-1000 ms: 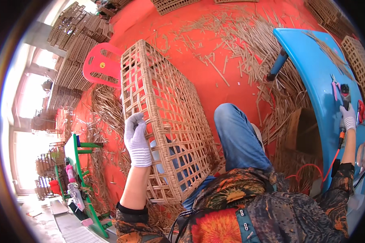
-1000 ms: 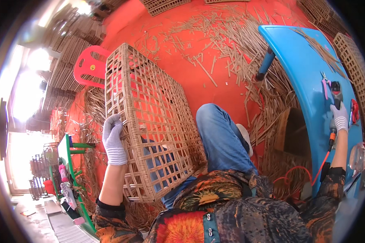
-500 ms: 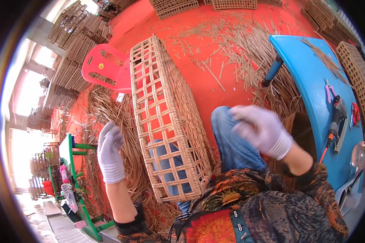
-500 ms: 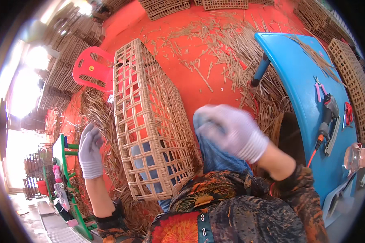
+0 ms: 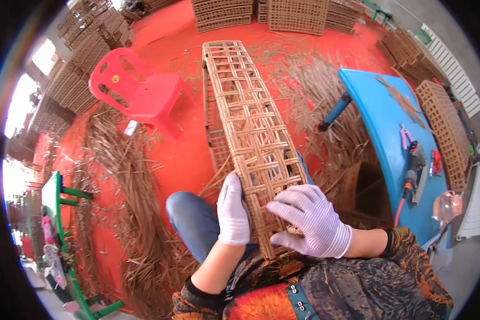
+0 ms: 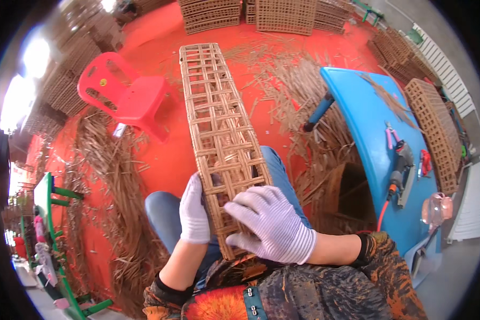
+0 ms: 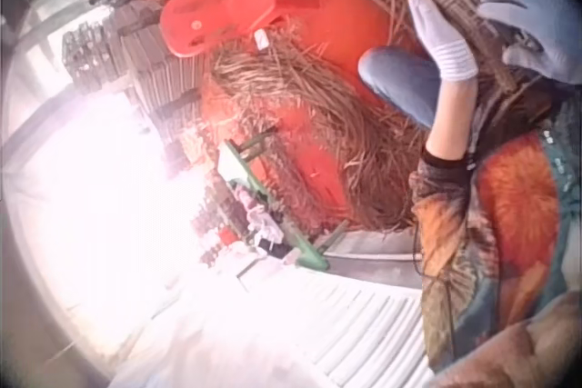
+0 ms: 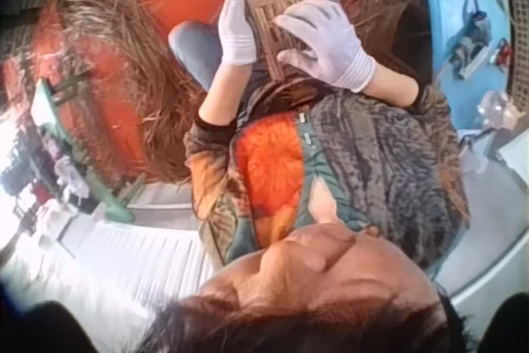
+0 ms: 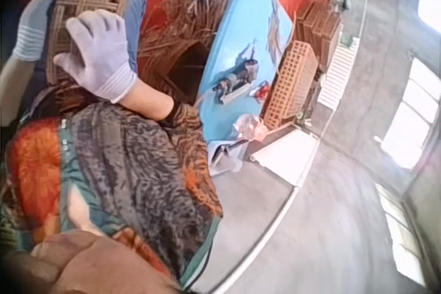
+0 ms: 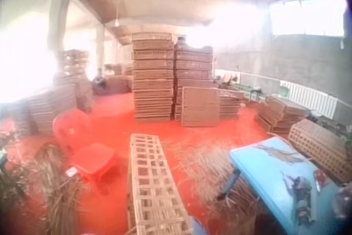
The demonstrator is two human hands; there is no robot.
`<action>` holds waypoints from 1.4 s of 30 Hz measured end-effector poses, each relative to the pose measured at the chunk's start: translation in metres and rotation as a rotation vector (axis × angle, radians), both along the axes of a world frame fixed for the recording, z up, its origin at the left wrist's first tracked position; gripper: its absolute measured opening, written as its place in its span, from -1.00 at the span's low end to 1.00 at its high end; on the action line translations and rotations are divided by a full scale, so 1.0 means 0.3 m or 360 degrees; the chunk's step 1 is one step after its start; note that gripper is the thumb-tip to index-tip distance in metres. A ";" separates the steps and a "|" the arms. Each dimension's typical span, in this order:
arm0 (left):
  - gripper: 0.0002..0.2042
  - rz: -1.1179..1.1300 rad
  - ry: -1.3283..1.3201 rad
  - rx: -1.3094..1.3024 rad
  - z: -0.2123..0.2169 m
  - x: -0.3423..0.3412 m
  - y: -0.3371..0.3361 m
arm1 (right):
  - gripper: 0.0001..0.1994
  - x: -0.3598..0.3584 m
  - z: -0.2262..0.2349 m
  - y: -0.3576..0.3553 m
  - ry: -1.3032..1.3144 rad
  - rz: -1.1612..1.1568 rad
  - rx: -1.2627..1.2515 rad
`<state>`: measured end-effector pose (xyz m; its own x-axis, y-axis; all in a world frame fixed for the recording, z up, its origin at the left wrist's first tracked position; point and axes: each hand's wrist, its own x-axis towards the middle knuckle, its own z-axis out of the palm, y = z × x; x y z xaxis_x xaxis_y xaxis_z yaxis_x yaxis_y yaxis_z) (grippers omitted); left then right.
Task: Weaving thin wooden or bamboo strips onto a furniture frame and securing them with a pneumatic staple gun.
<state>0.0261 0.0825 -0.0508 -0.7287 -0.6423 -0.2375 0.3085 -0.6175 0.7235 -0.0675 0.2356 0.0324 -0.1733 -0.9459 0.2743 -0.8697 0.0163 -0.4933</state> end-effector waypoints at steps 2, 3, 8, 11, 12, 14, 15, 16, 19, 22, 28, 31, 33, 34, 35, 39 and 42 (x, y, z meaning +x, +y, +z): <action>-0.70 0.0088 -0.0229 -0.0269 -0.098 -0.099 -0.046 | -0.51 -0.004 -0.014 0.047 0.0042 -0.0130 0.0010; -0.67 0.0092 -0.0428 -0.0754 -0.142 -0.154 -0.067 | -0.52 -0.005 -0.028 0.068 0.0105 -0.0230 -0.0023; -0.60 -0.0720 -0.1004 -0.2296 -0.266 -0.311 -0.061 | -0.64 -0.070 -0.126 0.176 0.0187 -0.0443 -0.0198; -0.73 -0.1157 -0.0841 -0.2352 -0.320 -0.325 -0.071 | -0.68 -0.103 -0.172 0.226 0.0188 -0.0535 -0.0223; -0.78 -0.1135 -0.0708 -0.2330 -0.343 -0.305 -0.091 | -0.69 -0.108 -0.180 0.237 0.0173 -0.0570 -0.0241; -0.75 -0.1171 -0.0718 -0.2240 -0.393 -0.242 -0.155 | -0.69 -0.114 -0.192 0.243 0.0184 -0.0559 -0.0202; -0.74 -0.1182 -0.0873 -0.2535 -0.414 -0.208 -0.220 | -0.69 -0.117 -0.194 0.242 0.0174 -0.0555 -0.0178; -0.74 -0.1185 -0.1098 -0.2591 -0.426 -0.176 -0.279 | -0.69 -0.119 -0.196 0.239 0.0178 -0.0543 -0.0212; -0.78 -0.1350 -0.1763 -0.2177 -0.421 -0.098 -0.379 | -0.72 -0.123 -0.196 0.228 0.0147 -0.0575 -0.0182; -0.56 -0.0740 -0.1778 -0.2396 -0.370 -0.015 -0.414 | -0.74 -0.127 -0.186 0.215 0.0097 -0.0554 -0.0235; -0.58 -0.0138 -0.1402 -0.1634 -0.324 0.027 -0.490 | -0.71 -0.209 -0.100 0.094 0.0025 -0.0881 -0.0326; -0.55 -0.0098 -0.1003 -0.0950 -0.382 -0.039 -0.484 | -0.48 -0.277 -0.054 -0.026 -0.0033 -0.0827 -0.0217; -0.49 -0.0218 -0.1461 -0.1057 -0.450 -0.112 -0.463 | -0.19 -0.288 -0.045 -0.100 0.0080 -0.0748 0.0084; -0.44 -0.0251 -0.1739 -0.1238 -0.492 -0.138 -0.454 | -0.14 -0.285 -0.057 -0.140 0.0078 -0.0726 0.0220; -0.44 -0.0361 -0.2079 -0.1167 -0.538 -0.151 -0.440 | -0.15 -0.281 -0.074 -0.178 0.0205 -0.0742 0.0336; -0.46 -0.0611 -0.2645 -0.0498 -0.762 -0.131 -0.427 | -0.19 -0.297 -0.126 -0.213 0.0280 -0.0767 0.0436; -0.43 -0.0623 -0.2849 -0.0287 -0.916 -0.057 -0.424 | -0.23 -0.343 -0.159 -0.183 0.0176 -0.0781 0.0412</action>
